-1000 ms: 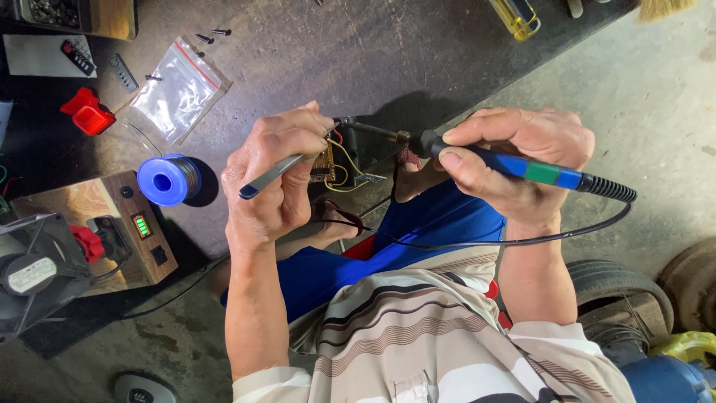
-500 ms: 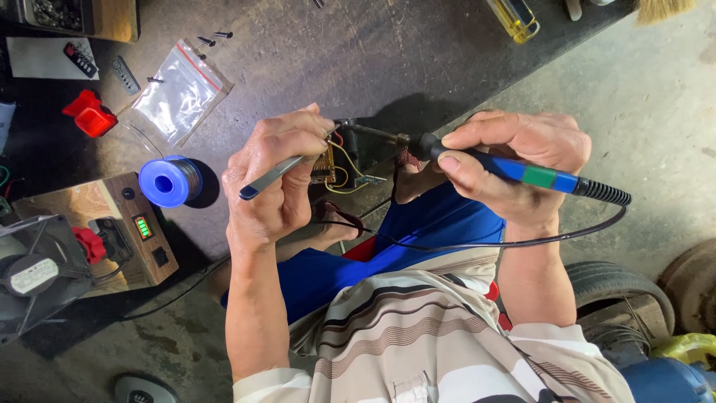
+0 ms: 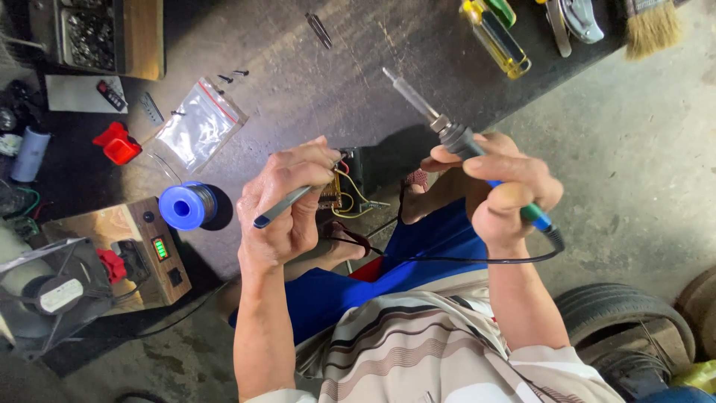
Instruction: Soldering wires to a circuit board and inspecting the assembly on a workbench.
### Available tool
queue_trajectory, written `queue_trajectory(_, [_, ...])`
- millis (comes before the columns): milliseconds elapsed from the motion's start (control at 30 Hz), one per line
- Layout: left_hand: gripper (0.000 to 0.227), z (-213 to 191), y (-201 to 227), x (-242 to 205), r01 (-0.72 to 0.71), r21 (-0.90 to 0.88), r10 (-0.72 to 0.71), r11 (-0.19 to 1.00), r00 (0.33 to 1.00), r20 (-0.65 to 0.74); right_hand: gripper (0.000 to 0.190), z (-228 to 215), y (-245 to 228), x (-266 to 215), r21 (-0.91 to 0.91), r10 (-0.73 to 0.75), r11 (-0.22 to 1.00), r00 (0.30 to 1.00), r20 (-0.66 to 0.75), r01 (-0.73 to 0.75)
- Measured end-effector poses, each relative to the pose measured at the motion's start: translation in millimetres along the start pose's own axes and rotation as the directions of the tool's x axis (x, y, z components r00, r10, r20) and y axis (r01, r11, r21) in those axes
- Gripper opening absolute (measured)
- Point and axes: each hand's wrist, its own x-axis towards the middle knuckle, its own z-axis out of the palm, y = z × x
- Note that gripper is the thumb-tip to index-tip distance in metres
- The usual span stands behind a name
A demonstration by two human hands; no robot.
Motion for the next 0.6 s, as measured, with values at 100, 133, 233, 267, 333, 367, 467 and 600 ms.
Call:
queue_trajectory(100, [0.013, 6, 4, 10, -0.094, -0.027, 0.09, 0.995, 0.987, -0.132, 0.047, 24, 10, 12, 0.291, -0.166, 0.949, 0.977, 0.131, 0.122])
queue_trajectory(133, [0.013, 6, 5, 11, -0.103, -0.019, 0.1, 0.994, 0.986, -0.135, 0.047, 27, 10, 12, 0.297, -0.177, 0.946, 0.975, 0.131, 0.132])
queue_trajectory(233, [0.013, 8, 4, 10, -0.081, -0.045, 0.074, 0.996, 0.987, -0.144, 0.089, 35, 12, 11, 0.227, -0.24, 0.956, 0.941, 0.237, 0.186])
queue_trajectory(267, [0.013, 9, 2, 8, -0.087, -0.042, 0.079, 0.995, 0.984, -0.158, 0.087, 36, 12, 9, 0.15, -0.249, 0.965, 0.937, 0.246, 0.217])
queue_trajectory(333, [0.012, 10, 0, 5, -0.094, -0.037, 0.086, 0.995, 0.981, -0.174, 0.086, 39, 13, 7, 0.075, -0.259, 0.966, 0.932, 0.255, 0.248])
queue_trajectory(367, [0.013, 8, 1, 5, -0.081, -0.049, 0.072, 0.995, 0.983, -0.166, 0.083, 40, 13, 6, -0.046, -0.27, 0.955, 0.925, 0.268, 0.292])
queue_trajectory(467, [0.013, 8, -1, 4, -0.07, -0.08, 0.056, 0.994, 0.986, -0.159, 0.086, 42, 19, 0, -0.206, -0.285, 0.913, 0.913, 0.293, 0.352])
queue_trajectory(600, [0.02, 9, -8, -1, -0.081, -0.116, 0.064, 0.99, 0.987, -0.144, 0.067, 47, 21, -3, -0.29, -0.326, 0.874, 0.914, 0.242, 0.389])
